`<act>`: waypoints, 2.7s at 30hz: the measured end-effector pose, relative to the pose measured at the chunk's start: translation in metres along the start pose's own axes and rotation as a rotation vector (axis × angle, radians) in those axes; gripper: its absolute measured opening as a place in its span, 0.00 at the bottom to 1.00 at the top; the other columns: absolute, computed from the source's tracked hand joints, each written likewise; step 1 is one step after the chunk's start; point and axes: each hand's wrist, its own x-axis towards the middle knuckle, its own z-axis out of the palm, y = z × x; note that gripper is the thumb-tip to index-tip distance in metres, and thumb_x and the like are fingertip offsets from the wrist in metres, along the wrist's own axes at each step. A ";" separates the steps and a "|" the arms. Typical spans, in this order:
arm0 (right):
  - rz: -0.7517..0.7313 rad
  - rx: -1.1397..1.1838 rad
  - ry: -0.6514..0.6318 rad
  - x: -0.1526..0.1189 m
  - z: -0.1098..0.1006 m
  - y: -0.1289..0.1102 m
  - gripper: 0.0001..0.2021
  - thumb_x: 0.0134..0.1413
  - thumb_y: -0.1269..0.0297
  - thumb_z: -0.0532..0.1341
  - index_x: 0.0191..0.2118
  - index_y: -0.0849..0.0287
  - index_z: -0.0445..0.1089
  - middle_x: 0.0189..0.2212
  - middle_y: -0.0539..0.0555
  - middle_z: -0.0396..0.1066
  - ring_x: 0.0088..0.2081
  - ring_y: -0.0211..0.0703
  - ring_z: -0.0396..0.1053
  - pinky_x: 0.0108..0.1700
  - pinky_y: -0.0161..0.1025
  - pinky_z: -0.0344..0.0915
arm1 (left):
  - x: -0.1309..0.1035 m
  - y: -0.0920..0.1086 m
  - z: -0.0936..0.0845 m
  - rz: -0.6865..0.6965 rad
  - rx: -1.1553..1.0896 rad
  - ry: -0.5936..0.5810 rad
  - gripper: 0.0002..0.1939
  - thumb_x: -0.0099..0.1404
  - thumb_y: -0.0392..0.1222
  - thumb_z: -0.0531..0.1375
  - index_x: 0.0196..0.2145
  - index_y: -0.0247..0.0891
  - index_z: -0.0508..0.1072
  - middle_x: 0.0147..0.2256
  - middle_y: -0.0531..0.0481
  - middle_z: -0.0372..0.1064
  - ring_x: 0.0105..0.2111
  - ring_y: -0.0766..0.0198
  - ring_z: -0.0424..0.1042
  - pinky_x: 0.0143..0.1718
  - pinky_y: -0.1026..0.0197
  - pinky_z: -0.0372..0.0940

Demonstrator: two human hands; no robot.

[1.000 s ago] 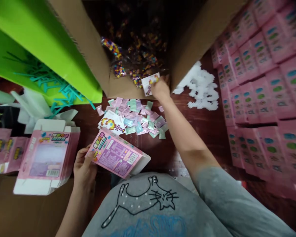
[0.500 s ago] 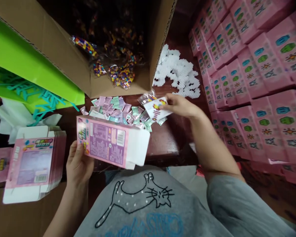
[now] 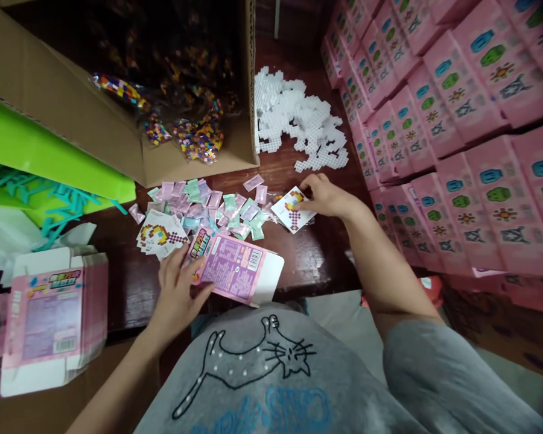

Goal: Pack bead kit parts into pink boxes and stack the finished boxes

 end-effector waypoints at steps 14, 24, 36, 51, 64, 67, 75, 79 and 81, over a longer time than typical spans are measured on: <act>0.002 -0.225 -0.068 0.024 -0.091 0.021 0.15 0.60 0.54 0.71 0.46 0.57 0.75 0.48 0.61 0.80 0.48 0.55 0.77 0.49 0.45 0.69 | 0.122 0.037 -0.008 0.455 0.079 -0.649 0.39 0.64 0.45 0.79 0.68 0.39 0.72 0.59 0.38 0.76 0.63 0.39 0.75 0.74 0.35 0.63; -0.164 -0.227 -0.282 0.011 -0.080 0.023 0.21 0.64 0.43 0.69 0.52 0.53 0.79 0.50 0.57 0.82 0.52 0.57 0.79 0.55 0.47 0.72 | 0.093 0.008 -0.067 0.005 -0.207 -0.490 0.22 0.72 0.52 0.72 0.59 0.44 0.76 0.56 0.43 0.80 0.56 0.46 0.79 0.60 0.44 0.74; -0.021 -0.493 -0.108 0.019 -0.048 -0.001 0.35 0.55 0.53 0.79 0.68 0.50 0.77 0.78 0.67 0.58 0.76 0.82 0.56 0.72 0.73 0.64 | 0.053 -0.004 -0.057 -0.189 -0.397 -0.267 0.34 0.65 0.63 0.75 0.62 0.45 0.80 0.58 0.39 0.82 0.57 0.39 0.82 0.62 0.37 0.77; -0.166 -0.549 -0.248 0.039 -0.072 0.005 0.37 0.51 0.62 0.78 0.68 0.45 0.76 0.53 0.60 0.83 0.58 0.67 0.75 0.59 0.60 0.72 | 0.049 -0.006 -0.061 -0.246 -0.467 -0.242 0.36 0.62 0.66 0.75 0.60 0.43 0.80 0.57 0.39 0.82 0.56 0.39 0.82 0.63 0.37 0.76; -0.477 -0.726 -0.132 -0.003 -0.038 -0.010 0.22 0.50 0.73 0.71 0.51 0.48 0.79 0.61 0.55 0.80 0.73 0.63 0.65 0.82 0.69 0.43 | 0.051 -0.009 -0.059 -0.522 -0.637 0.020 0.31 0.61 0.59 0.75 0.55 0.40 0.79 0.46 0.46 0.86 0.44 0.49 0.85 0.49 0.49 0.81; -0.440 -0.737 -0.153 -0.019 -0.054 -0.030 0.20 0.56 0.68 0.69 0.55 0.55 0.78 0.50 0.62 0.83 0.60 0.66 0.77 0.77 0.69 0.57 | 0.048 -0.006 -0.057 -0.510 -0.722 0.086 0.32 0.61 0.58 0.77 0.56 0.39 0.77 0.48 0.45 0.85 0.45 0.50 0.85 0.50 0.49 0.81; -0.660 -0.494 0.203 -0.086 -0.111 -0.184 0.17 0.66 0.48 0.66 0.53 0.50 0.76 0.47 0.61 0.80 0.49 0.65 0.80 0.51 0.60 0.76 | 0.044 0.026 -0.021 -0.459 -0.737 0.130 0.39 0.61 0.55 0.79 0.64 0.43 0.71 0.52 0.42 0.85 0.48 0.48 0.85 0.52 0.47 0.79; -0.560 -0.826 -0.091 -0.091 -0.088 -0.257 0.09 0.59 0.63 0.71 0.46 0.52 0.79 0.37 0.59 0.81 0.39 0.60 0.80 0.43 0.57 0.75 | 0.044 0.042 -0.014 -0.366 -0.799 0.180 0.41 0.63 0.54 0.78 0.68 0.44 0.68 0.55 0.41 0.84 0.51 0.49 0.85 0.56 0.46 0.78; -0.560 -0.900 -0.260 -0.085 -0.076 -0.279 0.08 0.55 0.69 0.73 0.41 0.54 0.80 0.31 0.57 0.79 0.35 0.56 0.79 0.41 0.55 0.75 | 0.043 0.042 -0.015 -0.323 -0.795 0.152 0.40 0.63 0.55 0.78 0.67 0.43 0.70 0.55 0.40 0.84 0.51 0.48 0.85 0.56 0.46 0.78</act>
